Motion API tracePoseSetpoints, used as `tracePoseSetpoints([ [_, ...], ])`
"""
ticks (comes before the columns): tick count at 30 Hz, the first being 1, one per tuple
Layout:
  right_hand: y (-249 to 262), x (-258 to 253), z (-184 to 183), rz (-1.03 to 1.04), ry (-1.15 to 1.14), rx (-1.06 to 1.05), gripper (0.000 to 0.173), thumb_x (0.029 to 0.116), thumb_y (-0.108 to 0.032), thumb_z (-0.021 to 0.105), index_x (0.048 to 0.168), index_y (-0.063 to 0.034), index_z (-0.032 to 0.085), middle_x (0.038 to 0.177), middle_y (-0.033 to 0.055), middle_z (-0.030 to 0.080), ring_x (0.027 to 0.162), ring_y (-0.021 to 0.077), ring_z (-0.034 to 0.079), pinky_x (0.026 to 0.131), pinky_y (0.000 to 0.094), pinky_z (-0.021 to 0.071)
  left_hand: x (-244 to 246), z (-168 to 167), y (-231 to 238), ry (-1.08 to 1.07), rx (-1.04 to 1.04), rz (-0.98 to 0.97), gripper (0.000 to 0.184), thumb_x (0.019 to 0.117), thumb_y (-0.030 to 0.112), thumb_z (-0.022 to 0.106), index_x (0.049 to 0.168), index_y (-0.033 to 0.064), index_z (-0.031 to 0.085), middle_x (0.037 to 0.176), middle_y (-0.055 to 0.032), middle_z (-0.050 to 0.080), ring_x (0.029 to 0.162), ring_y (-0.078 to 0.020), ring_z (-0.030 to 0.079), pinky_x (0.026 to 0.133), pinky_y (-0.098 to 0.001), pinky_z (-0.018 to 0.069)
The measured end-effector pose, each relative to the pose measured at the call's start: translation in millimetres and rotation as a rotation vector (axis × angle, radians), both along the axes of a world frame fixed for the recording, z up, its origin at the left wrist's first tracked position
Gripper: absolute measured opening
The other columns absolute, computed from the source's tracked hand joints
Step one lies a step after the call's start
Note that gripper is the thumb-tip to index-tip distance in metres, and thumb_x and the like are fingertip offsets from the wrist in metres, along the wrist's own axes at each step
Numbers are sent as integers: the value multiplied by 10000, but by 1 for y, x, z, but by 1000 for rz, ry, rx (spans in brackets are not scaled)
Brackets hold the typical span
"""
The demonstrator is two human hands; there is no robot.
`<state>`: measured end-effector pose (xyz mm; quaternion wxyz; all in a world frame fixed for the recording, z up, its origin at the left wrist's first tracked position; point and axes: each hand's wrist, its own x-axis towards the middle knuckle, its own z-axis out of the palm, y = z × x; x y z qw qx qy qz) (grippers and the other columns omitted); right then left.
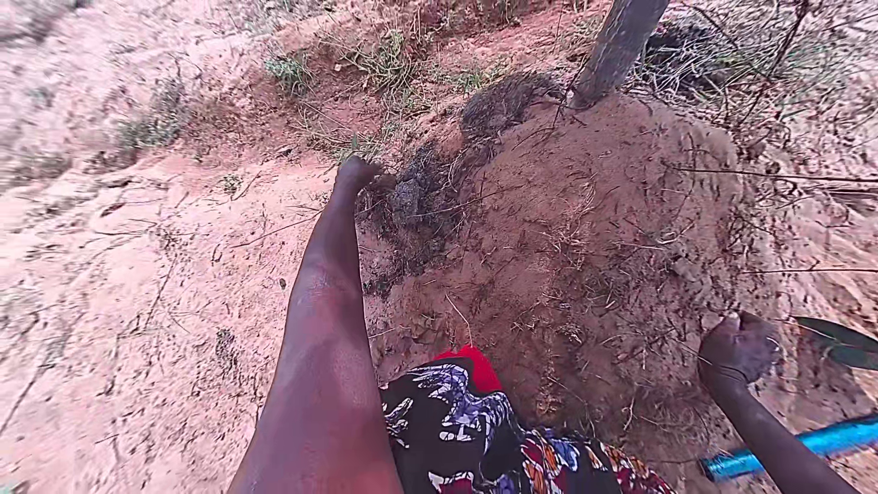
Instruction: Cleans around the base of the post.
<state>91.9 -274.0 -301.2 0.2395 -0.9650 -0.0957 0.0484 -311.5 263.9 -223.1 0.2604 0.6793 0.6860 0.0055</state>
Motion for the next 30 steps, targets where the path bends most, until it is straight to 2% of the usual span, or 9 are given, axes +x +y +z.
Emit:
tracePoseSetpoints([
  [2,0,0,0,-7,3,7,491,1103,-239,350,1455,69,499,1531,346,442,1470,478,391,1207,585,279,1,0,1,28,-37,30,803,903,567,717,1330,-97,567,1360,-348,562,1313,-489,528,1062,-700,399],
  [5,0,0,1,0,2,12,490,1105,-231,343,1461,72,491,1541,341,433,1480,469,380,1218,569,267,12,14,-1,152,-98,-44,733,831,421,837,1252,-132,603,1324,-361,575,1288,-499,538,1036,-709,410],
  [9,0,1,1,5,-2,1,483,1104,-214,338,1456,80,491,1539,341,436,1479,462,384,1222,559,261,19,32,-5,296,-145,-211,534,888,290,801,1170,-134,640,1250,-362,610,1227,-510,569,992,-728,410],
  [11,0,1,-1,7,-9,4,484,1100,-214,343,1454,80,494,1535,344,439,1477,466,386,1221,556,261,17,30,-4,274,-151,-236,495,928,264,758,1195,-132,629,1233,-360,617,1199,-511,581,984,-727,413],
  [15,-3,3,-3,16,-23,7,489,1094,-222,361,1450,85,498,1519,352,449,1475,472,382,1226,541,260,14,24,0,163,-99,-159,440,1057,269,508,1253,-120,574,1239,-339,613,1160,-485,609,963,-694,449],
  [18,-3,4,-5,24,-35,11,495,1092,-234,353,1447,76,506,1519,338,461,1476,452,392,1234,525,248,13,20,-7,141,-43,-182,439,1025,284,586,1193,-120,619,1254,-345,613,1211,-500,586,989,-712,430],
  [21,-3,2,-2,10,-14,-3,499,1095,-247,352,1457,58,508,1525,327,463,1475,446,398,1230,533,257,7,3,-34,191,21,-251,384,970,294,643,1082,-73,661,1167,-328,653,1147,-515,619,897,-752,461],
  [24,-2,2,-3,9,-22,14,502,1089,-257,363,1450,56,518,1516,331,470,1468,457,403,1221,543,272,3,9,-68,210,83,-250,400,1046,304,557,1141,-74,648,1217,-327,641,1195,-510,603,942,-720,461],
  [30,-2,2,-4,0,-11,7,510,1089,-269,362,1463,47,507,1536,321,453,1491,439,376,1236,516,255,-3,10,-108,117,99,-261,312,1049,190,540,1181,-80,625,1185,-324,647,1160,-499,625,949,-685,481],
])
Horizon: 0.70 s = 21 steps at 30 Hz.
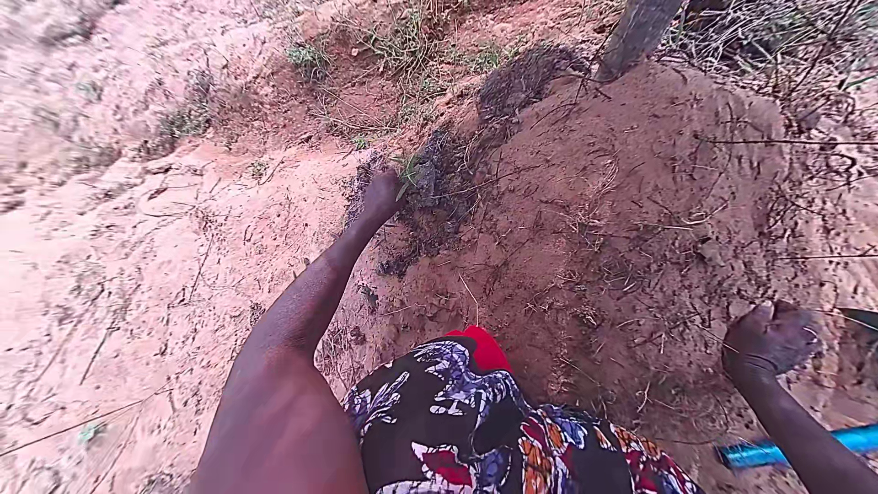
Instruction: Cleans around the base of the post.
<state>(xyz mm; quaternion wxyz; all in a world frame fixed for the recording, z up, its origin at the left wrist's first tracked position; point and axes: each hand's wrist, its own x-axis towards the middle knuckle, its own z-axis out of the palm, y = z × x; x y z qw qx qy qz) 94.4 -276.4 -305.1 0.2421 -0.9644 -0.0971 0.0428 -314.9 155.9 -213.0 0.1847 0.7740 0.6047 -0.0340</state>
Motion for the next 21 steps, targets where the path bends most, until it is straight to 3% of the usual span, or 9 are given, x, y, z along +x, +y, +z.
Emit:
tracePoseSetpoints([
  [10,-1,3,-3,5,-6,0,510,1093,-270,366,1459,56,507,1541,320,448,1496,434,373,1240,501,254,-2,3,-73,-187,-49,132,299,1069,135,509,1238,-89,613,1158,-316,658,1141,-461,639,996,-620,469],
  [14,1,1,1,9,5,-3,506,1095,-255,351,1461,61,500,1543,316,449,1495,435,373,1237,505,255,-9,-19,-73,-410,-164,399,507,1113,365,430,1314,-82,561,1261,-320,599,1188,-437,587,1011,-613,435],
  [16,1,2,1,1,9,-14,511,1092,-255,343,1464,58,497,1548,317,440,1497,448,363,1235,525,255,-8,-29,-76,-526,-190,431,492,1109,373,439,1353,-42,543,1286,-288,573,1149,-390,569,988,-572,443],
  [18,0,2,0,-5,13,-21,517,1092,-273,340,1464,48,499,1551,308,443,1498,439,365,1234,522,257,-11,-32,-79,-541,-87,403,418,1102,303,478,1241,-70,607,1105,-280,629,982,-376,616,902,-555,479],
  [21,1,1,1,-3,18,-15,514,1087,-268,348,1468,41,503,1550,299,452,1500,429,369,1235,508,262,-26,-26,-70,-547,-14,498,392,1098,280,483,1245,-62,604,1049,-244,639,904,-332,612,866,-532,485],
])
